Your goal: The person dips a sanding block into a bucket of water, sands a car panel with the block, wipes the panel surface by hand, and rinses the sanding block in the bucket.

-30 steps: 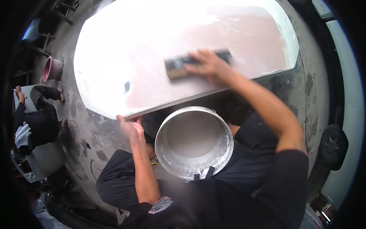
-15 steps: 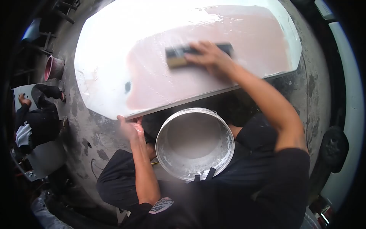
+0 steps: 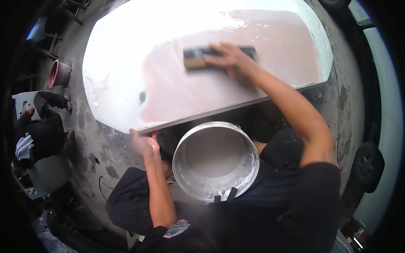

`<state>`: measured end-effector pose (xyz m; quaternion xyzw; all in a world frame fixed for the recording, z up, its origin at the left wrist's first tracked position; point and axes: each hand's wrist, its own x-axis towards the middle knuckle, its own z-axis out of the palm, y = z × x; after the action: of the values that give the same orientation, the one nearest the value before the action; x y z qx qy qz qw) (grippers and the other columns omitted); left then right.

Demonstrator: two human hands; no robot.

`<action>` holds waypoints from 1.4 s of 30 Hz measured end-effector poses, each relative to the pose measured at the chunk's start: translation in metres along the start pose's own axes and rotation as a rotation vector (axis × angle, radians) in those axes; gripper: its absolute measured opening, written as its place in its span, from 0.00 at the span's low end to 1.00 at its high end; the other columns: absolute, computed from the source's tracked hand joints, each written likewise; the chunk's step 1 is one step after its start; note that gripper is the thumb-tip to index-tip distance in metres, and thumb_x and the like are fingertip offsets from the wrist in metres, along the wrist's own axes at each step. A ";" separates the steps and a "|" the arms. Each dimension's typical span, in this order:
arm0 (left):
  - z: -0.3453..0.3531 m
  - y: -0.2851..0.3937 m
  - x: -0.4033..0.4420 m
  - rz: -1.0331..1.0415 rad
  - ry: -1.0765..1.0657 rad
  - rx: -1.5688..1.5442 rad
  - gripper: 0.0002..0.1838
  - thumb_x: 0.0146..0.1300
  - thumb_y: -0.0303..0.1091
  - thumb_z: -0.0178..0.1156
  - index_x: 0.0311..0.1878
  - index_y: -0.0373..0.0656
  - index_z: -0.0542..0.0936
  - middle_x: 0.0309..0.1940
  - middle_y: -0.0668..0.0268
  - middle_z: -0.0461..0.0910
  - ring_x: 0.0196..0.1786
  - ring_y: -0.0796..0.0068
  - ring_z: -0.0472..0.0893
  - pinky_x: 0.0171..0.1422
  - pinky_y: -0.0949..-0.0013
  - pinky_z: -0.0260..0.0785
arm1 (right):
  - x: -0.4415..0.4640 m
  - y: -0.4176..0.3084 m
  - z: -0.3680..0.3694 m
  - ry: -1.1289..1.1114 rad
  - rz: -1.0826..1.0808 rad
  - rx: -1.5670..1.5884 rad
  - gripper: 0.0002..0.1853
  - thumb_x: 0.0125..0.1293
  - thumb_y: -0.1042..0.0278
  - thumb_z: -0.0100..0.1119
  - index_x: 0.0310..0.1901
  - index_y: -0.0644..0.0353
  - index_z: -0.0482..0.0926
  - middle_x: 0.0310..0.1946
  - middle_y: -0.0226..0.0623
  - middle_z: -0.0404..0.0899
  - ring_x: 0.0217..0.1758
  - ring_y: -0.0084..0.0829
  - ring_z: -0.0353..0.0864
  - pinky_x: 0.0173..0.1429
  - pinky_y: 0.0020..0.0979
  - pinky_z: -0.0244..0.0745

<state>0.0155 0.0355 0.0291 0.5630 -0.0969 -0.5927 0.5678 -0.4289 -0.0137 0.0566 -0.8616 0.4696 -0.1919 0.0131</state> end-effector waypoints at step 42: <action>0.002 0.004 -0.008 -0.039 -0.007 -0.023 0.30 0.86 0.57 0.39 0.74 0.42 0.65 0.67 0.48 0.72 0.65 0.47 0.79 0.61 0.33 0.82 | 0.074 -0.091 0.053 0.105 -0.114 -0.052 0.34 0.60 0.76 0.62 0.71 0.41 0.80 0.71 0.52 0.73 0.67 0.57 0.75 0.78 0.51 0.68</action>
<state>0.0143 0.0393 0.0373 0.5562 -0.0813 -0.6067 0.5622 -0.3018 -0.0320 0.0499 -0.8758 0.4247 -0.2249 -0.0450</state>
